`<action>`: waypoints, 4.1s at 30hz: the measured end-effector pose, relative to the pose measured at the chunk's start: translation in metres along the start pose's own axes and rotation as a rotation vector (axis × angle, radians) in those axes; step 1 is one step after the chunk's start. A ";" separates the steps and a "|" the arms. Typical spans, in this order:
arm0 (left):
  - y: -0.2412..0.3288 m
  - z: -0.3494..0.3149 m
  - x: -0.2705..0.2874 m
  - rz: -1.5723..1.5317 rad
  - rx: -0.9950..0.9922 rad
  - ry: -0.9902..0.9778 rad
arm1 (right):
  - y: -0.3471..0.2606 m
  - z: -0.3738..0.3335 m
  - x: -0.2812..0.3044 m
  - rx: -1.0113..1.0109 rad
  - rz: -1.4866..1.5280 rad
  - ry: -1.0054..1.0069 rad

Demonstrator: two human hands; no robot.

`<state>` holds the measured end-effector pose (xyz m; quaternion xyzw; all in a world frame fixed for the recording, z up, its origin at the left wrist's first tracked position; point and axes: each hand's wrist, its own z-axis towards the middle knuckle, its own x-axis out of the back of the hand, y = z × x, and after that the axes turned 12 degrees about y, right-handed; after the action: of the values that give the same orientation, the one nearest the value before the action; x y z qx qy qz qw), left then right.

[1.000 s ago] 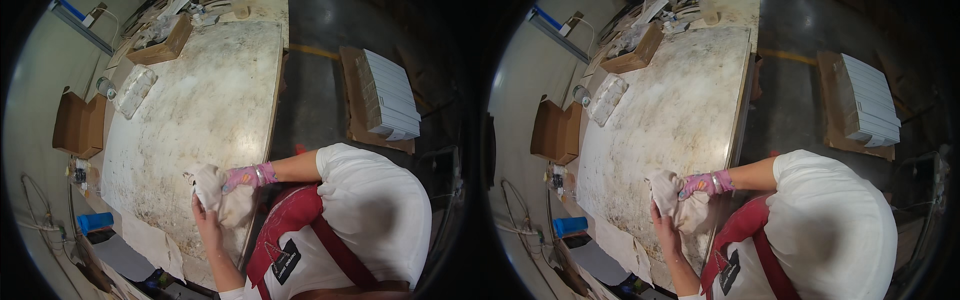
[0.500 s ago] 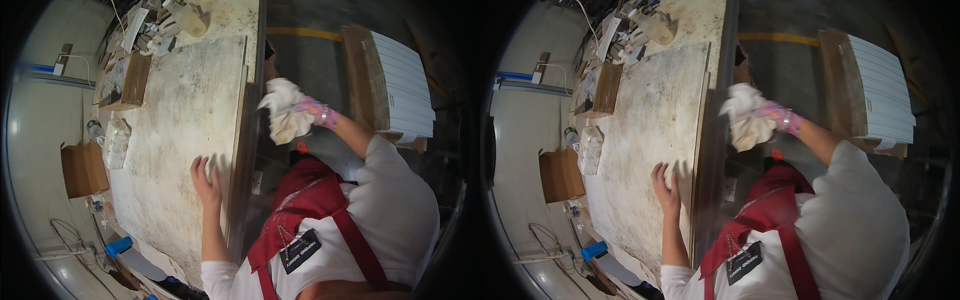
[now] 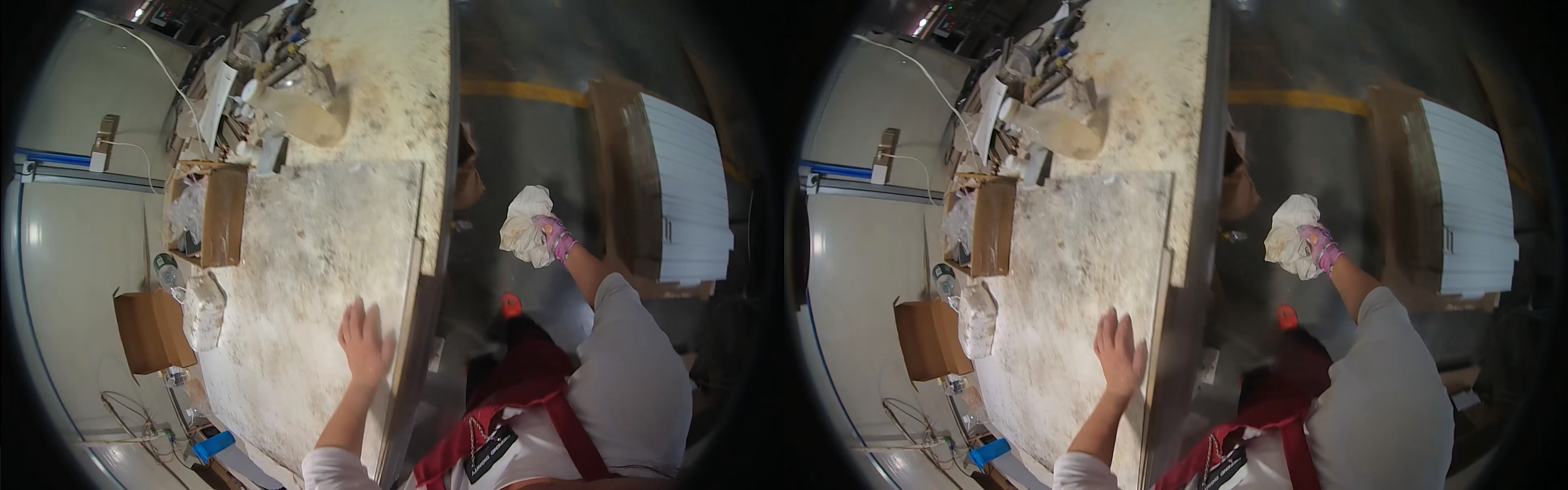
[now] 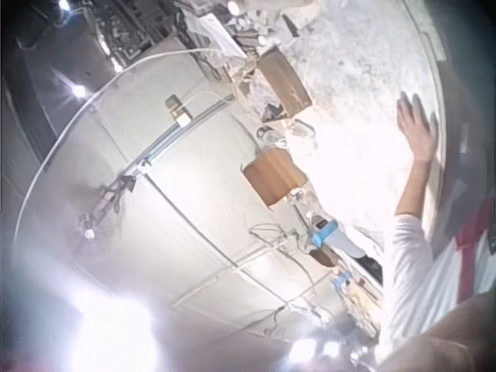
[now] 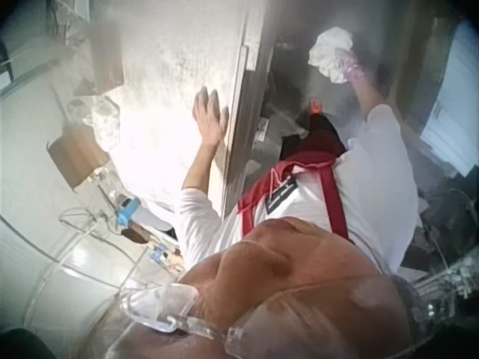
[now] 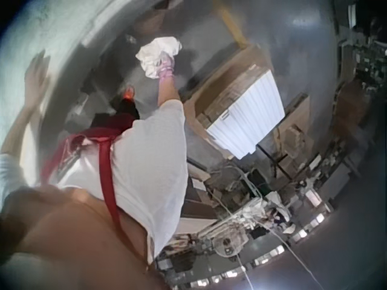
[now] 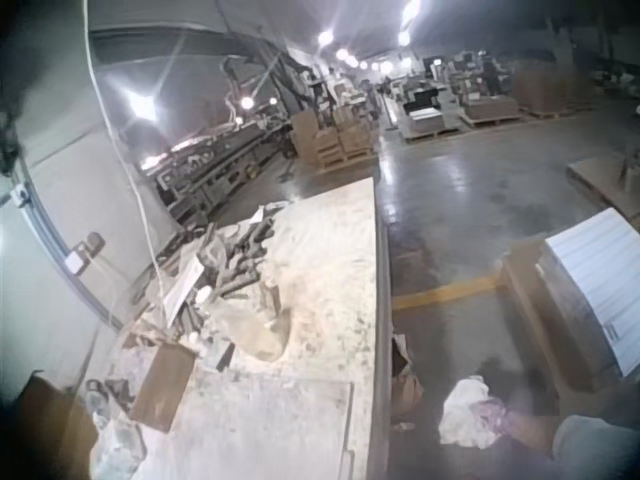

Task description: The person retrieves a plastic bottle from a storage area and places it on a workbench. They use a utility knife to cut the bottle in half, then use scissors to trim the edges of the cut plastic piece.

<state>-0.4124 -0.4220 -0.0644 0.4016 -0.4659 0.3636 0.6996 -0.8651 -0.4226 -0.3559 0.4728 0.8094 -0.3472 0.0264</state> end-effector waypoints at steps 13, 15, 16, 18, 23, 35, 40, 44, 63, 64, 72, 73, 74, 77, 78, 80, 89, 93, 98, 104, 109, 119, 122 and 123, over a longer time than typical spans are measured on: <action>-0.007 0.005 0.000 -0.028 0.053 -0.103 | 0.026 0.271 -0.160 0.208 -0.107 0.105; -0.006 0.017 0.003 -0.017 0.043 -0.140 | 0.042 0.298 -0.162 0.183 -0.107 0.105; -0.006 0.018 0.004 -0.003 0.051 -0.150 | 0.048 0.307 -0.165 0.172 -0.116 0.104; -0.007 0.013 0.004 0.001 0.050 -0.162 | 0.050 0.325 -0.169 0.164 -0.155 0.099; -0.009 0.008 0.000 -0.019 0.099 -0.120 | 0.067 0.345 -0.165 0.149 -0.221 0.089; -0.012 0.005 0.007 -0.082 0.112 -0.083 | 0.084 0.337 -0.156 0.100 -0.450 0.034; -0.014 0.001 0.006 -0.123 0.099 0.026 | 0.085 0.305 -0.148 0.056 -0.532 -0.008; -0.015 0.000 0.005 -0.140 0.071 0.104 | 0.095 0.270 -0.125 -0.011 -0.588 -0.045; -0.009 -0.017 -0.007 -0.094 0.008 0.280 | 0.122 -0.119 0.079 -0.365 -1.086 -0.542; -0.005 -0.022 -0.006 -0.031 0.027 0.300 | 0.116 -0.130 0.085 -0.287 -1.152 -0.571; 0.135 -0.216 0.011 -0.240 -0.256 0.247 | 0.104 -0.236 0.163 0.136 -1.790 -0.582; 0.145 -0.260 0.010 -0.247 -0.289 0.169 | 0.108 -0.232 0.199 0.523 -1.988 -0.939; 0.141 -0.308 0.000 -0.314 -0.276 -0.013 | 0.117 -0.223 0.235 0.955 -2.118 -1.311; 0.122 -0.437 0.008 -0.411 0.278 -0.383 | 0.157 -0.208 0.306 0.845 -2.545 -1.484; 0.107 -0.479 0.008 -0.419 0.429 -0.382 | 0.168 -0.210 0.305 0.751 -2.412 -1.431; 0.102 -0.558 0.019 -0.262 0.655 -0.420 | 0.174 -0.222 0.291 0.547 -2.176 -1.366; 0.208 -0.644 -0.012 -0.451 1.048 -0.281 | 0.156 -0.184 0.155 0.768 -2.063 -1.276; 0.233 -0.658 0.000 -0.431 1.014 0.176 | 0.164 -0.232 0.093 1.134 -2.197 -1.416; 0.239 -0.787 -0.031 -0.392 1.280 -0.117 | 0.243 -0.341 0.040 1.016 -2.228 -1.624; 0.262 -0.897 -0.022 -0.438 1.507 -0.005 | 0.355 -0.542 0.001 0.865 -1.320 -1.541; 0.304 -0.970 0.040 -0.370 1.647 0.149 | 0.429 -0.659 -0.038 0.610 -0.889 -1.817; 0.310 -1.042 0.046 -0.430 1.788 0.217 | 0.498 -0.767 -0.121 1.304 -1.141 -1.725; 0.285 -1.057 0.053 -0.525 1.808 0.242 | 0.524 -0.780 -0.145 1.271 -1.155 -1.715; 0.275 -1.068 0.051 -0.472 1.836 0.280 | 0.535 -0.787 -0.150 1.276 -1.132 -1.751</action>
<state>-0.2563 0.6602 -0.2148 0.8297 0.1817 0.4815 0.2162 -0.1380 0.0940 0.0090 -0.4117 0.2942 -0.8455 0.1707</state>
